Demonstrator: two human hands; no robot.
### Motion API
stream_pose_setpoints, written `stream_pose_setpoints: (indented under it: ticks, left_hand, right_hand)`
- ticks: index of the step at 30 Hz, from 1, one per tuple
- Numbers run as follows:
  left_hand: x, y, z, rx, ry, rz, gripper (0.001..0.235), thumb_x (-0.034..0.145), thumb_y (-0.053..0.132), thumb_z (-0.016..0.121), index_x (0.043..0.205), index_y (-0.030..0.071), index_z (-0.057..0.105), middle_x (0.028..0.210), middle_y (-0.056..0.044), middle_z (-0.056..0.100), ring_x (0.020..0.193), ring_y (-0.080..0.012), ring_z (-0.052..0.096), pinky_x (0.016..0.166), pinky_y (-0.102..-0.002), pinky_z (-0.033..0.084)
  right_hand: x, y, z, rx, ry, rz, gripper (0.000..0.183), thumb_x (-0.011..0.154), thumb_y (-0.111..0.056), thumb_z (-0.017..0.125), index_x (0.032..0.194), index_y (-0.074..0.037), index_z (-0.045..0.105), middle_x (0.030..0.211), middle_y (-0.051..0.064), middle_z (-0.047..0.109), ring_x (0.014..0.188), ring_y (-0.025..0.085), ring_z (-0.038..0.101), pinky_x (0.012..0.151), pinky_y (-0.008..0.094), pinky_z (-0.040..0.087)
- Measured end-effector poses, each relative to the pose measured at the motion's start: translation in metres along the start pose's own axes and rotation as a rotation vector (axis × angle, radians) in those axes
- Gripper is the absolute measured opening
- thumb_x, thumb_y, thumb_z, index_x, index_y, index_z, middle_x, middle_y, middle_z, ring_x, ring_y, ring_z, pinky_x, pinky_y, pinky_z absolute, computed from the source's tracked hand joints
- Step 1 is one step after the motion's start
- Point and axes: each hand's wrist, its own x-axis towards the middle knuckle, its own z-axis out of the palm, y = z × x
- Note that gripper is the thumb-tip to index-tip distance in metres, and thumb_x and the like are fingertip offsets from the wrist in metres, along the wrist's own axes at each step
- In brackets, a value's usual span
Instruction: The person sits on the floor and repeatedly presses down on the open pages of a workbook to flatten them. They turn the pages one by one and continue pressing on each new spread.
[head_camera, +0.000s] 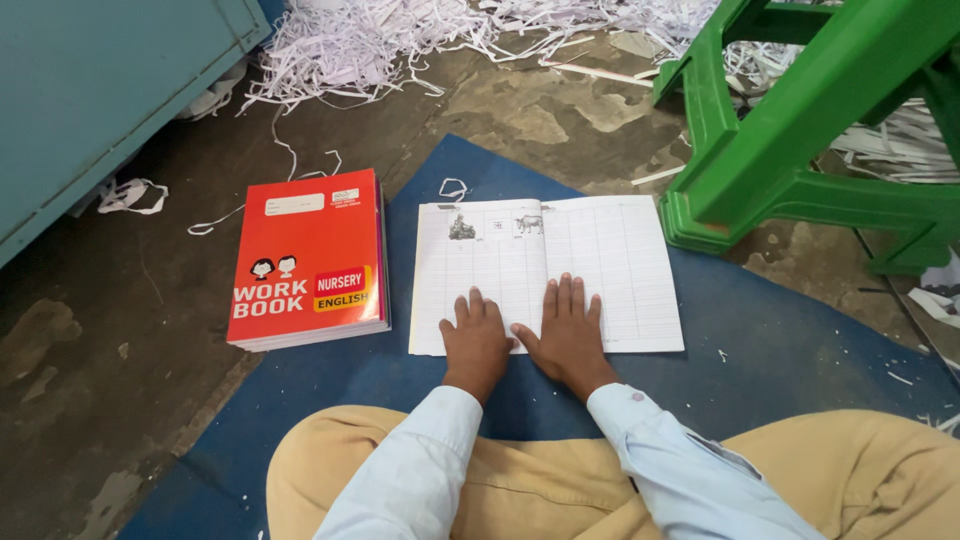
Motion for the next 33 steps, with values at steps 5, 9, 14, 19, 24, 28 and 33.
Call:
stream_pose_setpoints:
  ticks: [5,9,14,19,24,28,33]
  left_hand:
    - [0.0,0.001,0.0,0.014,0.029,0.0,0.081,0.08,0.045,0.082,0.141,0.003,0.05,0.159,-0.017,0.035,0.146,-0.0369,0.032,0.102,-0.063,0.038]
    - [-0.001,0.0,0.002,0.02,0.03,0.011,0.079,0.08,0.044,0.082,0.141,0.003,0.051,0.159,-0.018,0.036,0.146,-0.0372,0.033,0.102,-0.063,0.038]
    - [-0.001,-0.002,-0.001,0.0,0.047,0.02,0.078,0.078,0.044,0.083,0.138,0.004,0.053,0.158,-0.018,0.037,0.145,-0.0374,0.034,0.102,-0.065,0.037]
    - [-0.004,-0.002,-0.01,-0.041,0.036,0.015,0.074,0.076,0.043,0.085,0.133,0.005,0.056,0.158,-0.018,0.039,0.145,-0.0375,0.035,0.104,-0.064,0.037]
    - [-0.006,-0.002,-0.018,-0.061,0.024,0.019,0.072,0.076,0.043,0.085,0.132,0.005,0.057,0.158,-0.017,0.039,0.146,-0.0367,0.035,0.105,-0.063,0.037]
    - [-0.004,-0.002,-0.023,-0.077,-0.001,0.008,0.074,0.076,0.043,0.085,0.132,0.005,0.056,0.158,-0.017,0.038,0.145,-0.0366,0.033,0.105,-0.062,0.036]
    - [-0.005,-0.007,-0.021,-0.118,0.011,0.017,0.068,0.077,0.041,0.083,0.13,0.005,0.059,0.157,-0.017,0.041,0.145,-0.0361,0.036,0.104,-0.059,0.039]
  right_hand:
    - [-0.014,0.011,0.005,0.012,0.058,-0.089,0.093,0.097,-0.065,0.043,0.155,0.006,0.026,0.163,0.03,0.021,0.153,0.044,0.015,0.119,0.063,0.011]
    - [-0.023,0.014,0.004,0.002,0.063,-0.113,0.09,0.098,-0.062,0.043,0.154,0.006,0.027,0.162,0.029,0.023,0.152,0.043,0.017,0.119,0.062,0.012]
    - [-0.033,0.015,-0.002,0.015,0.053,-0.136,0.087,0.099,-0.06,0.042,0.154,0.006,0.028,0.163,0.028,0.024,0.153,0.042,0.018,0.119,0.062,0.012]
    - [-0.034,0.018,-0.009,0.078,0.007,-0.124,0.084,0.1,-0.059,0.044,0.155,0.003,0.03,0.164,0.025,0.025,0.153,0.04,0.018,0.12,0.061,0.014]
    - [-0.031,0.032,-0.009,0.264,-0.004,-0.117,0.074,0.097,-0.05,0.056,0.151,-0.002,0.042,0.162,0.022,0.033,0.152,0.037,0.024,0.119,0.058,0.019]
    - [-0.031,0.042,-0.001,0.36,0.077,-0.006,0.057,0.091,-0.039,0.067,0.139,-0.009,0.059,0.155,0.014,0.047,0.15,0.03,0.035,0.122,0.054,0.025]
    - [-0.033,0.053,-0.007,0.326,0.073,0.32,0.049,0.089,-0.03,0.071,0.135,-0.016,0.065,0.156,0.007,0.051,0.151,0.024,0.039,0.125,0.055,0.024]
